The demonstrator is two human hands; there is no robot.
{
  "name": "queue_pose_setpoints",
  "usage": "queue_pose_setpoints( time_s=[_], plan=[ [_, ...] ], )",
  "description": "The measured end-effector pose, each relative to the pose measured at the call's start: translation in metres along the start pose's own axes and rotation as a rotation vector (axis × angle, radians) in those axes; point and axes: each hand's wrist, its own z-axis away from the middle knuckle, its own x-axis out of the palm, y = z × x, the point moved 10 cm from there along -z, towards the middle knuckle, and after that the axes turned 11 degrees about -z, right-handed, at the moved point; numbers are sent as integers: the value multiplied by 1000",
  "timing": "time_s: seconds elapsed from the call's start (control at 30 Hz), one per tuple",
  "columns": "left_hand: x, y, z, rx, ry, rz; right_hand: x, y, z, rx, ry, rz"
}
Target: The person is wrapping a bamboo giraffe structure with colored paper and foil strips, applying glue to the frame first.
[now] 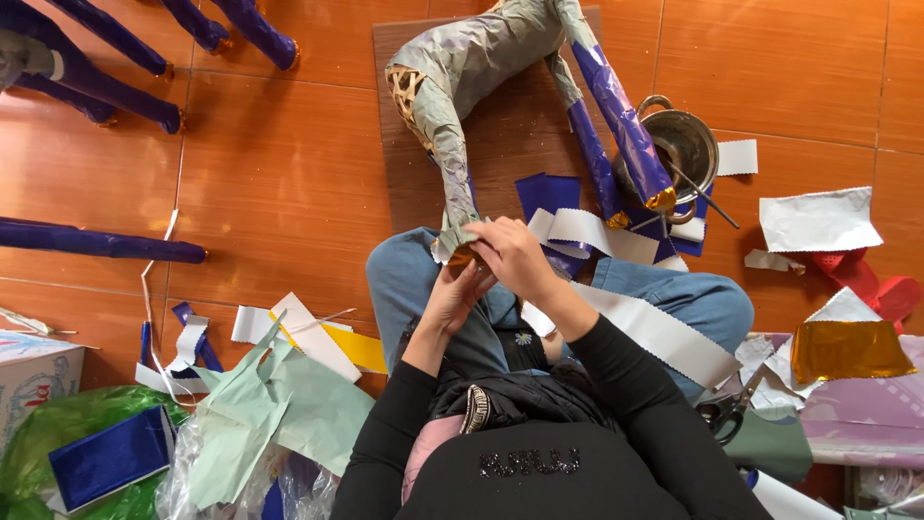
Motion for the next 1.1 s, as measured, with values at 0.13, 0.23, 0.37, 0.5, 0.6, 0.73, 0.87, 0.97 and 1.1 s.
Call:
queue_pose_setpoints(
  time_s=[0.13,0.23,0.37,0.5,0.6,0.73,0.87,0.97,1.1],
  plan=[
    [-7,-4,-6,15,61,6,7,14,-4,43,15,6],
    [-13,-5,-7,49,118,38,10,23,-4,79,60,34],
    [-7,9,1,86,171,-13,15,32,-4,123,102,-50],
    [-15,5,-9,113,218,-6,21,38,-10,104,122,-76],
    [-5,21,-9,113,268,-9,26,60,-7,254,83,9],
    [-13,25,-27,111,279,-65,31,85,-2,490,27,-134],
    [-12,38,-47,92,227,-142,38,109,6,642,12,-162],
    [-13,39,-62,24,136,-151,38,113,5,714,-14,-185],
    [-16,31,-83,-11,6,-133,39,113,2,777,-114,-168]
  ],
)
